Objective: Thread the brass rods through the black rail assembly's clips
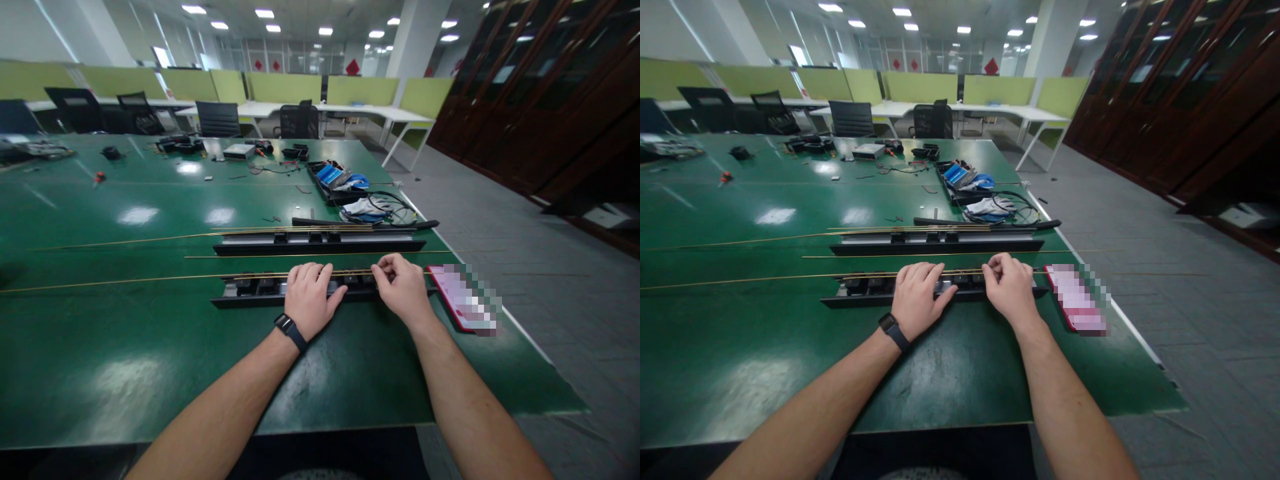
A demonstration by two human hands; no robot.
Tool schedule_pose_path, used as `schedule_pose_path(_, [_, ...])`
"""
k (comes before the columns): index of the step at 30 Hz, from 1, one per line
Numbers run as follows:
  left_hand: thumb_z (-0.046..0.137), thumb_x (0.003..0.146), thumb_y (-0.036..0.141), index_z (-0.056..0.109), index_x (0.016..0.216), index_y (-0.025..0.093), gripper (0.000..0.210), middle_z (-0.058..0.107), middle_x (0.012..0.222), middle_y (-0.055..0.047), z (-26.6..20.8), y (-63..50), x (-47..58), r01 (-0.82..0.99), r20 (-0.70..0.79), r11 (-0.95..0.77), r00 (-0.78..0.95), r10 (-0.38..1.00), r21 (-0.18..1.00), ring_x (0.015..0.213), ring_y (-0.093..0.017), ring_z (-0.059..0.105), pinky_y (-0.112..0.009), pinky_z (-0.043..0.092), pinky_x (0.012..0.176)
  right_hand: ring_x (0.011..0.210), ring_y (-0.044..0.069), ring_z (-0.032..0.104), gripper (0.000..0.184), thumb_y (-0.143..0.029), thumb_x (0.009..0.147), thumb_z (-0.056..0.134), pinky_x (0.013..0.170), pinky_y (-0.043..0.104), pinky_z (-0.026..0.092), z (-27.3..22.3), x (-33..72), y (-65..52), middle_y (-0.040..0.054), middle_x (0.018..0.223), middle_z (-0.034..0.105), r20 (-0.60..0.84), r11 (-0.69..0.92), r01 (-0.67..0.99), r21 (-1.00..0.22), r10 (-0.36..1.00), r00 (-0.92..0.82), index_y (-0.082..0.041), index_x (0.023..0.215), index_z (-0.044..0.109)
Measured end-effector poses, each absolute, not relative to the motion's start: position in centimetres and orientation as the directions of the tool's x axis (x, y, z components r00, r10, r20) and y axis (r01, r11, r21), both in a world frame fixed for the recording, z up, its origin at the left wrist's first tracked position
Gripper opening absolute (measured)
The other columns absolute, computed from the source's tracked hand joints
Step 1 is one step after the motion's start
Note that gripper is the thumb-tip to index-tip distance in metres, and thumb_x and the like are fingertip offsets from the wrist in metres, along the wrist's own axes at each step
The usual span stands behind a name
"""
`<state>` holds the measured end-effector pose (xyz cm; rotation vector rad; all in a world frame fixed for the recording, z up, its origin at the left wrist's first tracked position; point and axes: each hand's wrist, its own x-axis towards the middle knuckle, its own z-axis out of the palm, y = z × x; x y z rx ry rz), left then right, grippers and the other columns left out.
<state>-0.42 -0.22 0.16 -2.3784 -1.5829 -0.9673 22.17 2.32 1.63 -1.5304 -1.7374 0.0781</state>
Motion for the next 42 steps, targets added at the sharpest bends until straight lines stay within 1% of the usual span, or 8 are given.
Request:
schedule_pose_path(9, [0.060,0.101,0.050,0.065,0.132,0.019,0.044,0.072,0.123,-0.012,0.25,-0.26,-0.44,0.865,0.563,-0.446,0.256,0.786,0.229,0.122,-0.029,0.062,-0.048,0.041,0.108,0.073,0.023,0.062,0.018,-0.043,0.089,0.063,0.077,0.038,0.045,1.80,22.34,2.36,0.0024,0.073,0.068,0.493,0.239,0.805,-0.543,0.866,0.076,-0.025,0.088,0.060])
schedule_pose_path(16, [0.061,0.101,0.050,0.065,0.132,0.019,0.044,0.072,0.123,-0.012,0.11,-0.16,-0.52,0.863,0.569,-0.448,0.253,0.783,0.234,0.122,-0.029,0.062,-0.048,0.040,0.108,0.074,0.022,0.063,0.017,-0.041,0.089,0.062,0.076,0.038,0.046,1.67,22.48,2.39,0.0023,0.074,0.067,0.506,0.239,0.807,-0.540,0.859,0.084,-0.025,0.087,0.060])
schedule_pose_path(20, [0.061,0.100,0.050,0.065,0.132,0.020,0.043,0.073,0.123,-0.012,0.16,-0.23,-0.54,0.864,0.570,-0.446,0.249,0.783,0.234,0.122,-0.029,0.062,-0.049,0.040,0.108,0.074,0.023,0.063,0.021,-0.045,0.090,0.064,0.076,0.038,0.046,1.68,22.35,2.30,0.0020,0.073,0.067,0.519,0.250,0.808,-0.534,0.851,0.079,-0.025,0.087,0.060])
schedule_pose_path(23, [0.061,0.100,0.050,0.065,0.132,0.020,0.043,0.073,0.123,-0.012,0.18,-0.28,-0.52,0.865,0.569,-0.444,0.248,0.784,0.235,0.122,-0.029,0.062,-0.049,0.040,0.107,0.074,0.023,0.064,0.024,-0.048,0.089,0.067,0.077,0.039,0.046,1.61,22.24,2.33,0.0018,0.073,0.066,0.534,0.258,0.814,-0.520,0.842,0.074,-0.025,0.087,0.059])
schedule_pose_path(30, [0.062,0.100,0.049,0.066,0.132,0.022,0.043,0.073,0.124,-0.012,0.20,-0.28,-0.46,0.863,0.570,-0.445,0.245,0.784,0.241,0.122,-0.030,0.062,-0.049,0.041,0.108,0.076,0.023,0.064,0.020,-0.044,0.091,0.064,0.081,0.040,0.045,1.41,21.99,2.41,0.0020,0.075,0.068,0.526,0.280,0.802,-0.527,0.849,0.049,-0.025,0.087,0.060])
schedule_pose_path(36, [0.061,0.101,0.049,0.065,0.132,0.020,0.043,0.072,0.124,-0.012,0.20,-0.25,-0.45,0.862,0.567,-0.447,0.251,0.785,0.238,0.123,-0.030,0.062,-0.048,0.040,0.108,0.072,0.022,0.062,0.017,-0.041,0.090,0.063,0.079,0.039,0.044,1.55,22.07,2.39,0.0014,0.073,0.068,0.519,0.265,0.801,-0.538,0.852,0.067,-0.025,0.086,0.060])
schedule_pose_path(42, [0.061,0.100,0.050,0.065,0.132,0.021,0.043,0.073,0.123,-0.012,0.10,-0.24,-0.41,0.863,0.567,-0.448,0.254,0.783,0.232,0.122,-0.030,0.062,-0.049,0.041,0.107,0.070,0.022,0.061,0.018,-0.042,0.089,0.063,0.076,0.038,0.044,1.65,22.46,2.41,0.0017,0.072,0.067,0.512,0.242,0.810,-0.535,0.855,0.082,-0.025,0.087,0.060])
